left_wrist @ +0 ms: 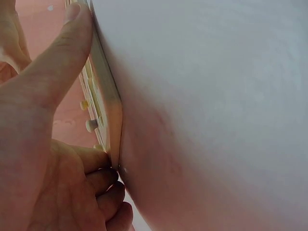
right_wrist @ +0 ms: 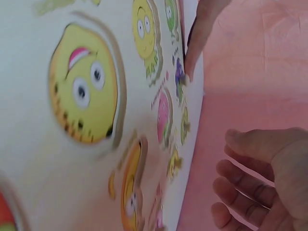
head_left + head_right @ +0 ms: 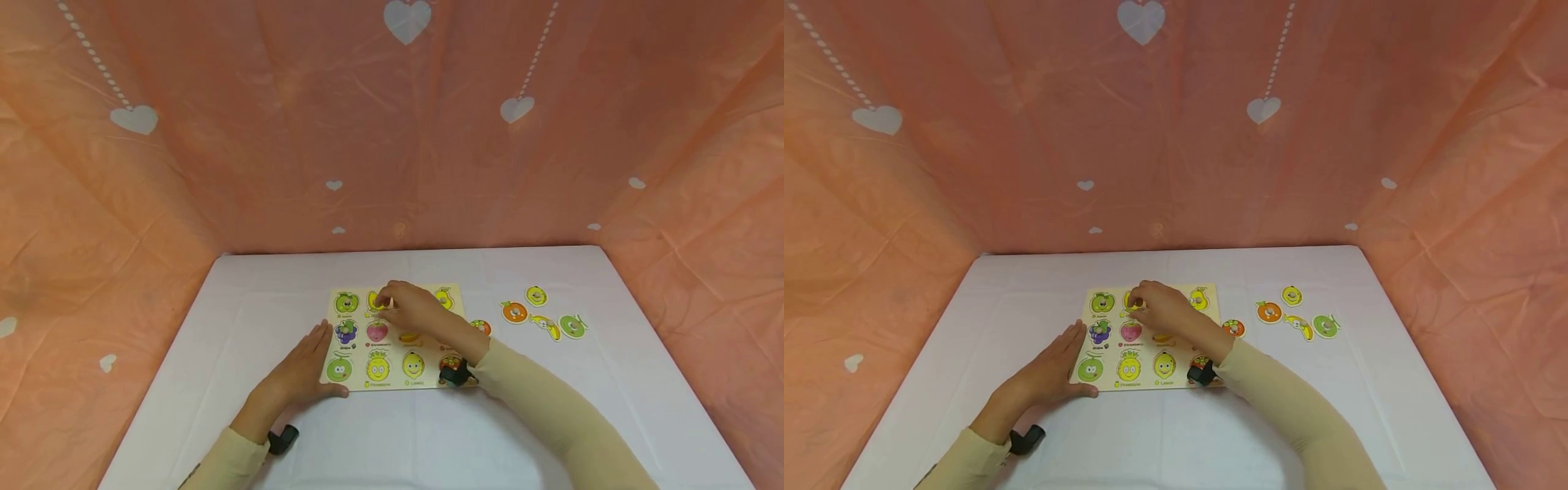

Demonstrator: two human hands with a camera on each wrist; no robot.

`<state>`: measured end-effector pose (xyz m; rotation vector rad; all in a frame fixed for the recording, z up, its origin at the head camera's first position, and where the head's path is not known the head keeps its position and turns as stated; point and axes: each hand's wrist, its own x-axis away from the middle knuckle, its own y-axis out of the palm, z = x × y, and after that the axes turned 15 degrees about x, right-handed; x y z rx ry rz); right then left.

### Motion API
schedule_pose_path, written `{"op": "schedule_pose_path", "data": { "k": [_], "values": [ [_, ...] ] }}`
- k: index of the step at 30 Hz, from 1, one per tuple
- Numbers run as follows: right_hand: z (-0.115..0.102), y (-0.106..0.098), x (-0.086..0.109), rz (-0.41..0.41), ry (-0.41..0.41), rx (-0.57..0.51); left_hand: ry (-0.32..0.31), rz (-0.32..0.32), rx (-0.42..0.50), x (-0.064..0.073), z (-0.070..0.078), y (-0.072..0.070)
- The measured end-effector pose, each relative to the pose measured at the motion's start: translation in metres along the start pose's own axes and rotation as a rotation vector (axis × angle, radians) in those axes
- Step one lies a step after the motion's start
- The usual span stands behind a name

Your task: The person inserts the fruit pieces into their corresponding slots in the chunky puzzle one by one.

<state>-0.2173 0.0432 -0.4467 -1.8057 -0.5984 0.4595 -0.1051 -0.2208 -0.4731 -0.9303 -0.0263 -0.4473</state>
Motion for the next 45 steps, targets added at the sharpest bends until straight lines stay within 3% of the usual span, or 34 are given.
{"op": "schedule_pose_path", "data": {
  "k": [8,25,32,45],
  "values": [
    [0.018,-0.014,0.021,0.066,0.004,0.035,-0.004,0.004,-0.003,0.000,0.000,0.001],
    [0.057,-0.032,0.070,0.101,0.098,0.008,-0.008,0.001,0.000,-0.001,-0.002,0.003],
    [0.071,-0.033,0.089,0.168,0.087,0.020,-0.010,-0.001,-0.004,-0.001,-0.003,0.002],
    [0.089,-0.035,0.131,0.168,0.184,0.031,-0.021,0.005,0.023,0.000,-0.002,0.002]
  ]
}}
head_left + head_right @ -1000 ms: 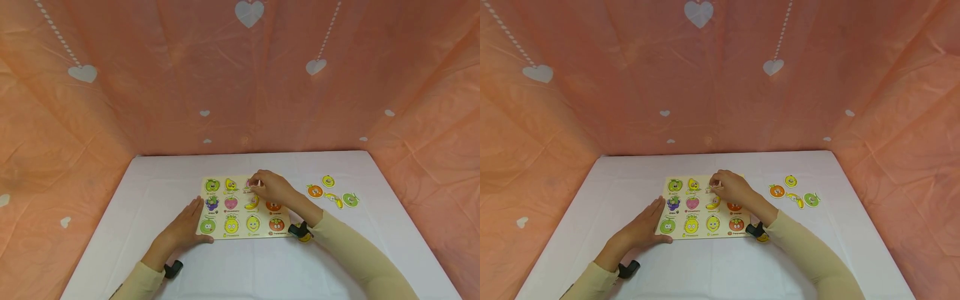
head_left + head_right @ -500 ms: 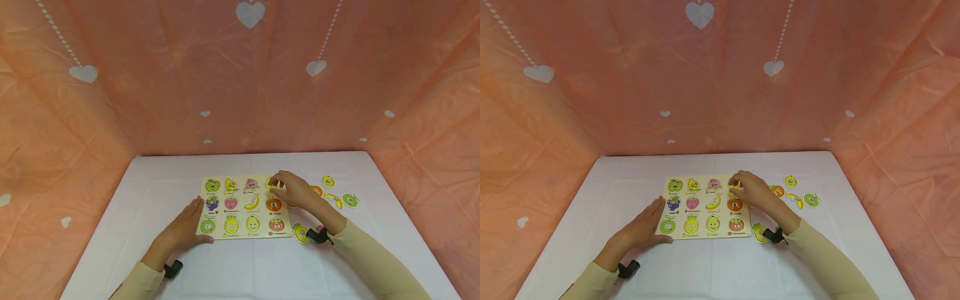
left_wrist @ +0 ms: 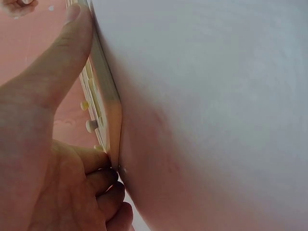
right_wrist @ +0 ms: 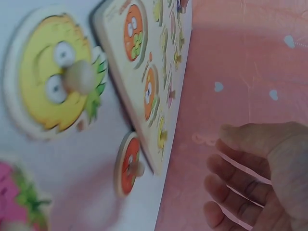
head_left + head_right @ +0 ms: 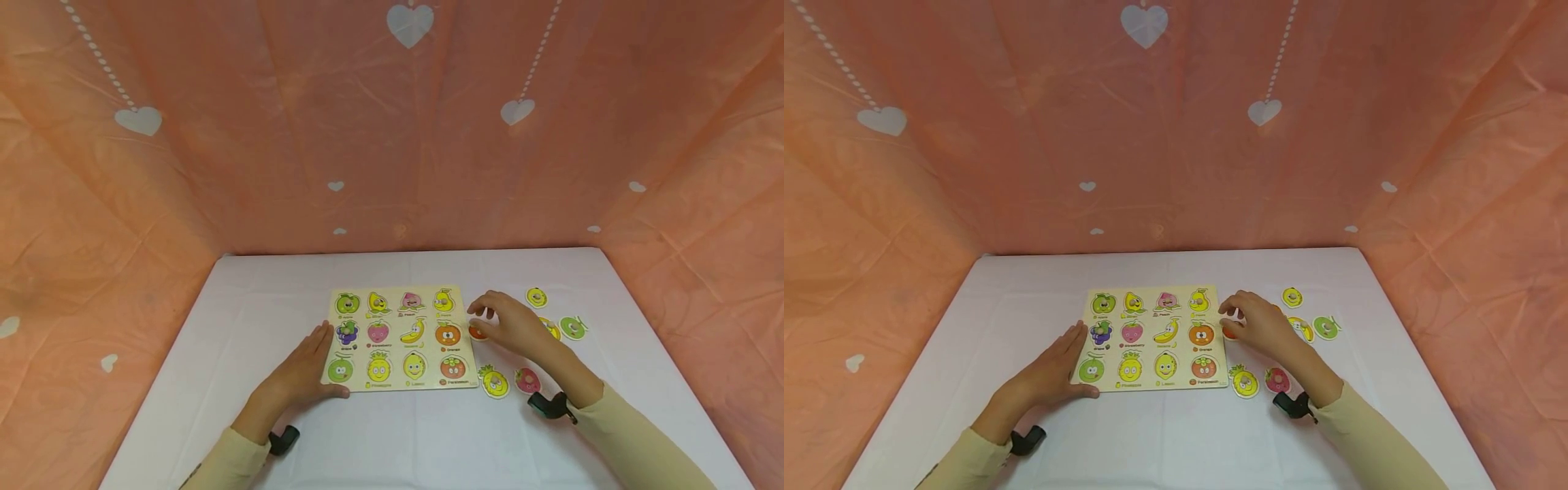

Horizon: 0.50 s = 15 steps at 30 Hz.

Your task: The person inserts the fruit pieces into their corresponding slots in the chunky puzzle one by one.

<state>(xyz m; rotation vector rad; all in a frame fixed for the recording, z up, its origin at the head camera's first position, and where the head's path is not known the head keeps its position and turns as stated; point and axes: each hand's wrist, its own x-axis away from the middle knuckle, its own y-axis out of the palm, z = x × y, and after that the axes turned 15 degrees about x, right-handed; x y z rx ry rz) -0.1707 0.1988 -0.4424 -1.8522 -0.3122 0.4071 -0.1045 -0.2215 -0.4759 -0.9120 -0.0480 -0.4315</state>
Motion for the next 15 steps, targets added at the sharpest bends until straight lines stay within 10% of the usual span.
{"op": "schedule_pose_path", "data": {
  "k": [15],
  "values": [
    [0.035,-0.001,0.040,0.058,-0.058,-0.066,0.015,-0.001,-0.010,0.000,0.000,0.000]
  ]
}}
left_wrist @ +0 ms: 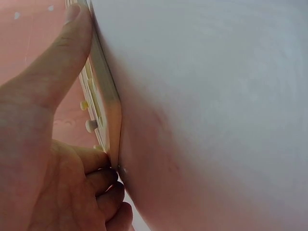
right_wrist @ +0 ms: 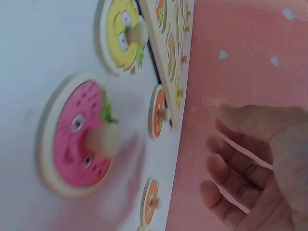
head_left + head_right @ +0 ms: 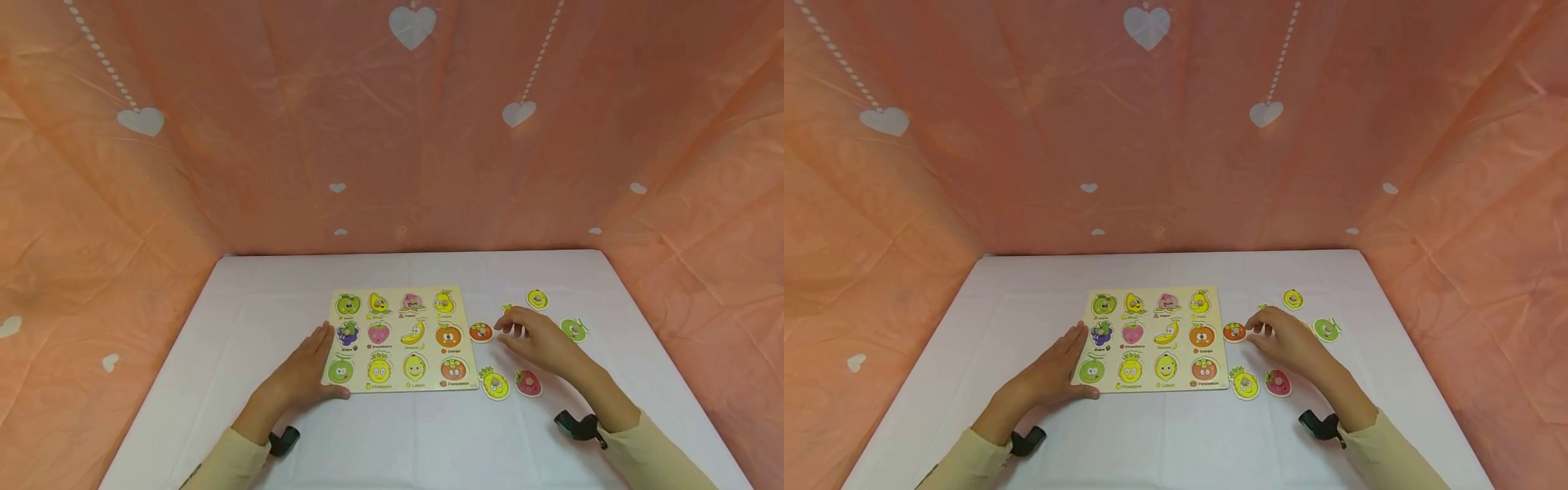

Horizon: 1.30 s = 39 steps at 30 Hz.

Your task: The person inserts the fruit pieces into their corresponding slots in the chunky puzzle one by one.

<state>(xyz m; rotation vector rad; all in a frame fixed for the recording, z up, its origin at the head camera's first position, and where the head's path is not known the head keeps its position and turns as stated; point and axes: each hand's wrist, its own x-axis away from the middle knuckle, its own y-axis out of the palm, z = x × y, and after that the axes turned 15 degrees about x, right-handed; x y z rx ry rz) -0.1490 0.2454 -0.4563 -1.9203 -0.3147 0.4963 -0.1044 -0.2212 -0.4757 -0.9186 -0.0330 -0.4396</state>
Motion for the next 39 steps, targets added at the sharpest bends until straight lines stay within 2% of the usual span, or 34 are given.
{"op": "schedule_pose_path", "data": {
  "k": [11,22,27,39],
  "values": [
    [0.017,-0.003,0.026,-0.049,-0.028,-0.050,-0.016,-0.003,-0.001,0.000,0.003,0.000],
    [0.031,-0.001,0.045,-0.199,-0.067,-0.186,-0.025,-0.010,-0.005,-0.001,-0.003,0.001],
    [0.035,0.001,0.050,-0.248,-0.069,-0.252,-0.022,-0.004,-0.003,-0.001,-0.004,0.002],
    [0.036,-0.001,0.053,-0.352,-0.018,-0.299,-0.027,0.000,-0.003,-0.001,-0.003,0.002]
  ]
}}
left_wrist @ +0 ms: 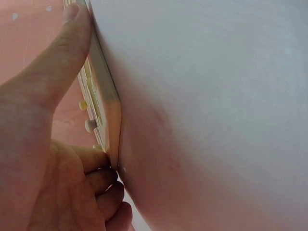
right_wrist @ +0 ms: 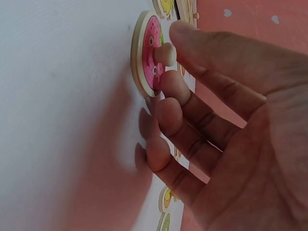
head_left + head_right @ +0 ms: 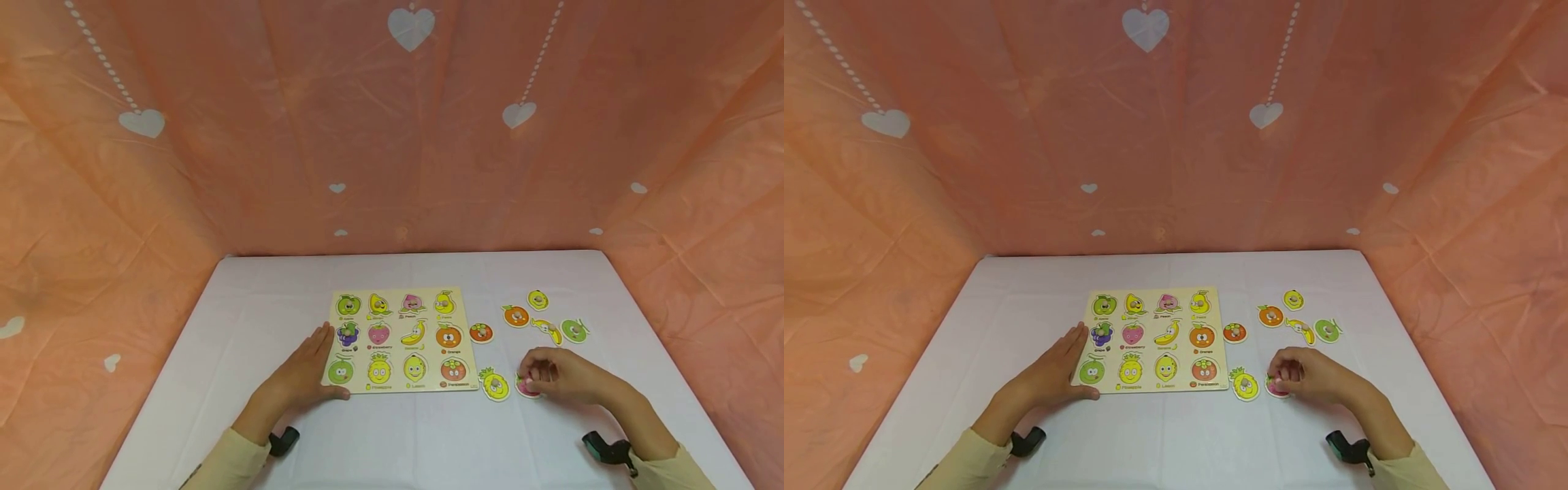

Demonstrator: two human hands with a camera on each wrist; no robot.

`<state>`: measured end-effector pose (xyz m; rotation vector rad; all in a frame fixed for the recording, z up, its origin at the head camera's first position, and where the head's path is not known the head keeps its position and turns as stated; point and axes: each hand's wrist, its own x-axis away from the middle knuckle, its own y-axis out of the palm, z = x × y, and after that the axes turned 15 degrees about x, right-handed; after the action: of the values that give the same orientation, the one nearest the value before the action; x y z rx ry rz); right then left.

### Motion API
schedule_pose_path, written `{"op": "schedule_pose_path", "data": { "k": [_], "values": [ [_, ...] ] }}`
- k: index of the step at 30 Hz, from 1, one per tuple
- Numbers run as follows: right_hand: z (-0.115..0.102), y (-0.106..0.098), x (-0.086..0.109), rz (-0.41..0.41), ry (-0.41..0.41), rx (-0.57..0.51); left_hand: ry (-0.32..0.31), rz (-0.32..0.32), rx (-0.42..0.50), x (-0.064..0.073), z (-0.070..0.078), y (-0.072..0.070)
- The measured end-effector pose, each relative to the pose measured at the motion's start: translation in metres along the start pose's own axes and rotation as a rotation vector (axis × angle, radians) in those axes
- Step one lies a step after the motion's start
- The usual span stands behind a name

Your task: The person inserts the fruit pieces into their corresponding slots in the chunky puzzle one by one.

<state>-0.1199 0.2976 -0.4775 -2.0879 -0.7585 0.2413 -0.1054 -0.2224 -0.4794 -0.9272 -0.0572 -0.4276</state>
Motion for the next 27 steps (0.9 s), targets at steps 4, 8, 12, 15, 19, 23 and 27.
{"op": "schedule_pose_path", "data": {
  "k": [4,8,12,15,19,23,27],
  "values": [
    [0.0016,0.0002,0.0006,-0.006,-0.007,-0.009,0.005,0.001,0.002,-0.0001,0.0004,0.0001],
    [0.0027,-0.0003,0.0011,-0.003,-0.029,-0.008,0.009,0.002,-0.001,-0.0001,0.0011,-0.0004],
    [0.0026,-0.0016,0.0013,-0.011,-0.020,0.001,0.000,0.002,-0.004,0.0002,0.0012,-0.0009],
    [0.0033,-0.0018,0.0010,-0.011,-0.021,0.013,-0.009,-0.001,-0.006,0.0001,0.0024,-0.0009],
    [0.0044,-0.0015,0.0003,-0.007,-0.021,0.023,-0.009,-0.003,0.001,0.0002,0.0042,-0.0009],
    [0.0034,-0.0019,-0.0009,-0.013,0.005,0.030,-0.012,-0.003,0.011,0.0006,0.0042,-0.0011],
    [0.0023,-0.0032,-0.0031,0.000,0.021,0.057,-0.011,0.000,0.010,0.0007,0.0037,-0.0011]
  ]
}}
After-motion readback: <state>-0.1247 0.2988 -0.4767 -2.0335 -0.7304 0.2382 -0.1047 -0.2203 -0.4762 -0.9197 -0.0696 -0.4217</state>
